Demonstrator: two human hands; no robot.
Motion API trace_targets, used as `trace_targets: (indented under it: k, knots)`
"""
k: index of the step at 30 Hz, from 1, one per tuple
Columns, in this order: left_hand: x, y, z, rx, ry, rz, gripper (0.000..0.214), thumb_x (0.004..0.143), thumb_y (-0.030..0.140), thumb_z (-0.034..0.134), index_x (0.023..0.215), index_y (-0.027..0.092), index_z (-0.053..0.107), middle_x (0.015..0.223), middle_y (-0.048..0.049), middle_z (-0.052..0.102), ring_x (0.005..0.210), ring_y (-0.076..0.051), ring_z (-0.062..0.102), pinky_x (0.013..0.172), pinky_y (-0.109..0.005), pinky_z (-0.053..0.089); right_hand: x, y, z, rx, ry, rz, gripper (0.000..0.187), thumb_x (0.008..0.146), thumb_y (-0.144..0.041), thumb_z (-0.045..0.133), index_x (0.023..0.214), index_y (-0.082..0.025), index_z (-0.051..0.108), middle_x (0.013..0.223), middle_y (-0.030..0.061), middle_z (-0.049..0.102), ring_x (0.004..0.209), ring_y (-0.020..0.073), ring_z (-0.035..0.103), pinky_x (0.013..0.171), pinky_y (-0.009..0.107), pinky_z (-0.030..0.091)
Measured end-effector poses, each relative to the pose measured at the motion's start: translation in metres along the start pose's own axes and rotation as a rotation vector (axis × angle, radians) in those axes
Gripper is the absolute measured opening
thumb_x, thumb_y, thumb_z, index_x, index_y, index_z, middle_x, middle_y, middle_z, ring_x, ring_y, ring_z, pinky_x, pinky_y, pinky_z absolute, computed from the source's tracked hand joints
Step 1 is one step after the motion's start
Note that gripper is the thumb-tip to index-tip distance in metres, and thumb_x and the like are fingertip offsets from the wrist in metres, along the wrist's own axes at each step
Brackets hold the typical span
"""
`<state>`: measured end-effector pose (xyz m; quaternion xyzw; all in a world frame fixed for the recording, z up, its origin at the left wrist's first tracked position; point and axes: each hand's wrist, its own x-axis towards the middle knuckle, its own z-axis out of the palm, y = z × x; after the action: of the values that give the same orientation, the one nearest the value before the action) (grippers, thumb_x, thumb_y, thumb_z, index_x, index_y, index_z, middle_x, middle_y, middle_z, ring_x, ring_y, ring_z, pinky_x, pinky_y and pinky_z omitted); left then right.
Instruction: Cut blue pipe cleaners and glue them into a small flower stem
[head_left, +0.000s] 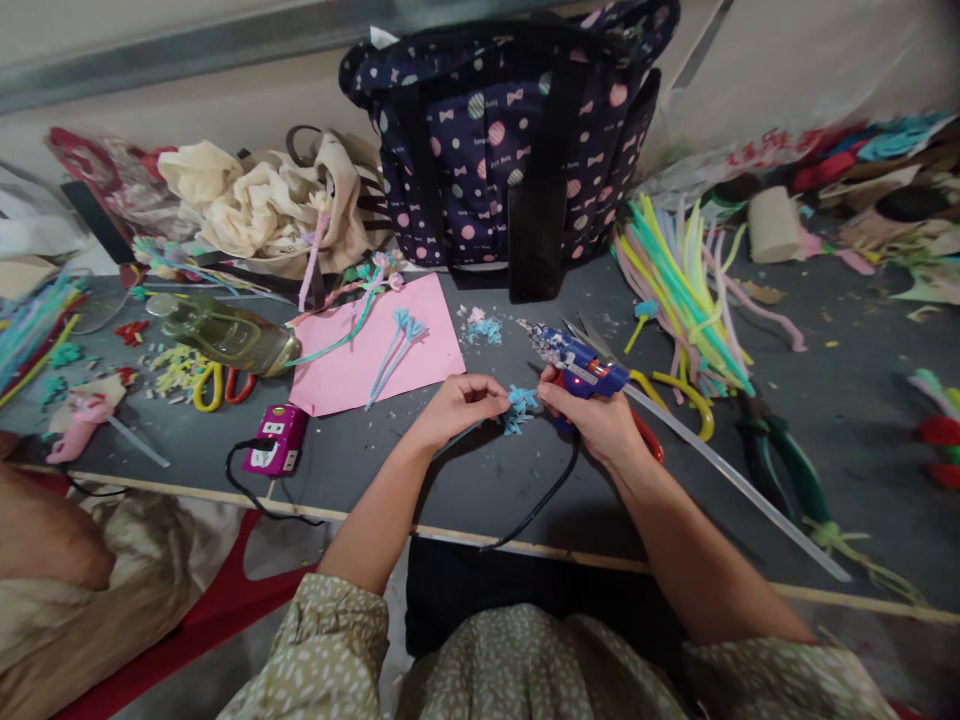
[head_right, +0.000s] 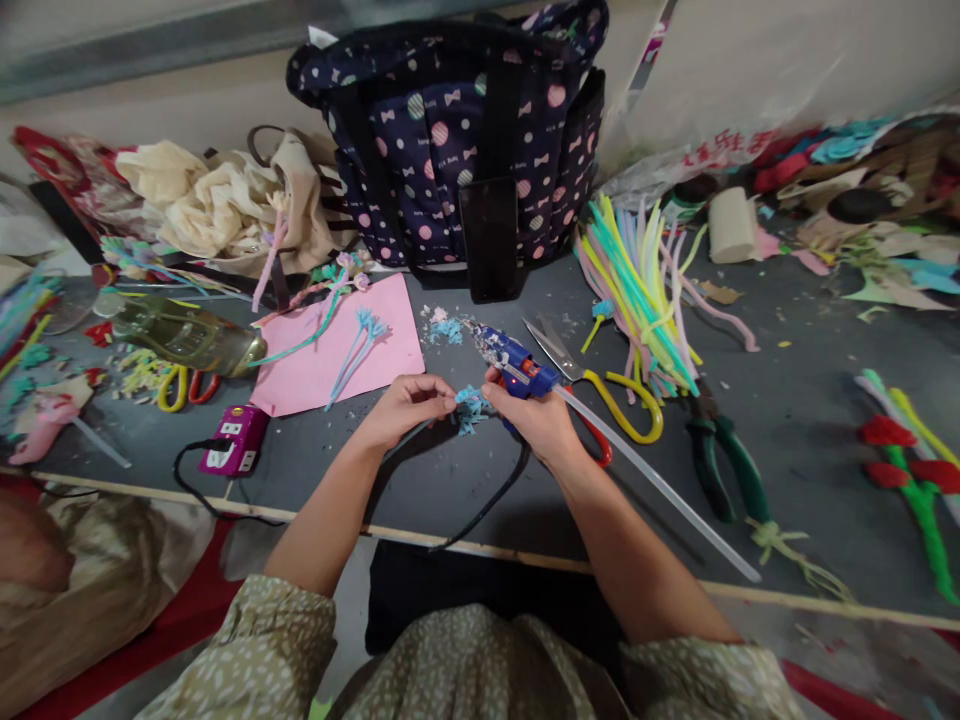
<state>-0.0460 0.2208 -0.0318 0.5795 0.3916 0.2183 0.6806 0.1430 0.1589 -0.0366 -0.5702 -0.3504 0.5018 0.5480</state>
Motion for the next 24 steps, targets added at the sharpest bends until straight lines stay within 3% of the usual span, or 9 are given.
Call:
trace_targets:
  k: [24]
  knots:
    - [-0.0022,-0.0040,-0.0008,0.026,-0.026,0.018,0.025,0.074,0.037,0.073,0.079,0.013,0.071,0.059,-0.0008,0.058,0.052,-0.007,0.048,0.049,-0.020,0.033,-0.0020,-0.0016,0.0049,-0.070,0.026,-0.022,0.024,0.066,-0.034,0.077,0.081,-0.020,0.065,0.075,-0.0004,0.064,0.065,0.0132,0.057,0.065,0.029,0.048]
